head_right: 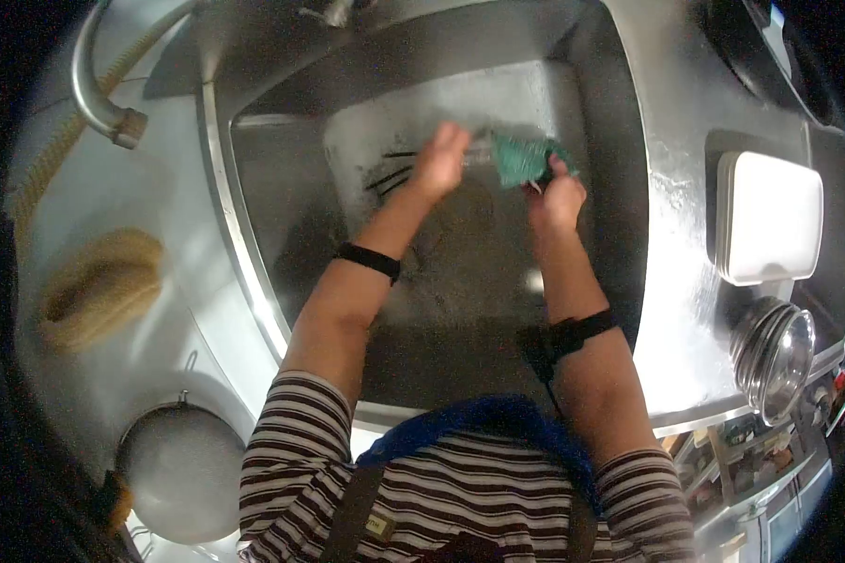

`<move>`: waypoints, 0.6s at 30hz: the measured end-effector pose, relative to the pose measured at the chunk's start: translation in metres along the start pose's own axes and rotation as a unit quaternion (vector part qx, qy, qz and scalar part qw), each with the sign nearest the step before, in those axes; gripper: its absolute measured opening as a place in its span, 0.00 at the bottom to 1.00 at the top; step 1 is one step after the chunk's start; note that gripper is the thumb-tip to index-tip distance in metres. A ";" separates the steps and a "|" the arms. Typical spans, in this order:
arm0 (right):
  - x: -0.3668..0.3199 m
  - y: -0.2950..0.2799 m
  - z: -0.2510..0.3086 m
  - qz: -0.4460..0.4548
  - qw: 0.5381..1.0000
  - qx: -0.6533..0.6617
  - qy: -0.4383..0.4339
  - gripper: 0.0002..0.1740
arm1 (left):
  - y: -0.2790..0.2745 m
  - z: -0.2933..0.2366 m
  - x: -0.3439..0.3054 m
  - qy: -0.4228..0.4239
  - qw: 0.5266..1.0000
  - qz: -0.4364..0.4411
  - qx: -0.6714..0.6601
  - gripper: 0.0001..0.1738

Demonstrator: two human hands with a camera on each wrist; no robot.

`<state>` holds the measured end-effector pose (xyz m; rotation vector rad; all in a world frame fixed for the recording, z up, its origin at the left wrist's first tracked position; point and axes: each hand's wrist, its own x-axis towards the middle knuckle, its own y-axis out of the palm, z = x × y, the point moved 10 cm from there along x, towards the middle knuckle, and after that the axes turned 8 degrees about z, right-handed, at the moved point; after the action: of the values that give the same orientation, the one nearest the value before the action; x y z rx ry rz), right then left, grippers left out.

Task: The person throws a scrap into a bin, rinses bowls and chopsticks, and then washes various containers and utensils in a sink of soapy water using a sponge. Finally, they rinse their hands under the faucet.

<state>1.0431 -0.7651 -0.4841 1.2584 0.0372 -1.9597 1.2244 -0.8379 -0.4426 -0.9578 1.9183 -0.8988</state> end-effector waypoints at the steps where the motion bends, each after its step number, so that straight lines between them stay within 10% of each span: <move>1: 0.000 0.002 0.002 0.012 1.000 0.020 0.003 0.09 | -0.012 0.018 -0.008 -0.075 0.995 -0.043 -0.040 0.17; 4: 0.004 -0.003 0.011 -0.013 0.999 0.011 -0.029 0.07 | -0.056 0.067 -0.052 -0.196 0.959 -0.176 -0.102 0.20; 11: 0.008 -0.053 -0.018 -0.140 0.988 -0.067 -0.018 0.08 | 0.083 0.219 -0.185 -0.574 0.812 -0.087 -0.055 0.29; 18: 0.028 -0.060 -0.040 -0.089 0.988 -0.126 0.027 0.10 | 0.068 0.117 -0.125 -0.453 0.889 -0.038 -0.052 0.31</move>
<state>1.0298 -0.7241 -0.5484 1.1732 0.4248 -1.9974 1.3565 -0.7279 -0.5089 -1.2341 1.1238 -0.2710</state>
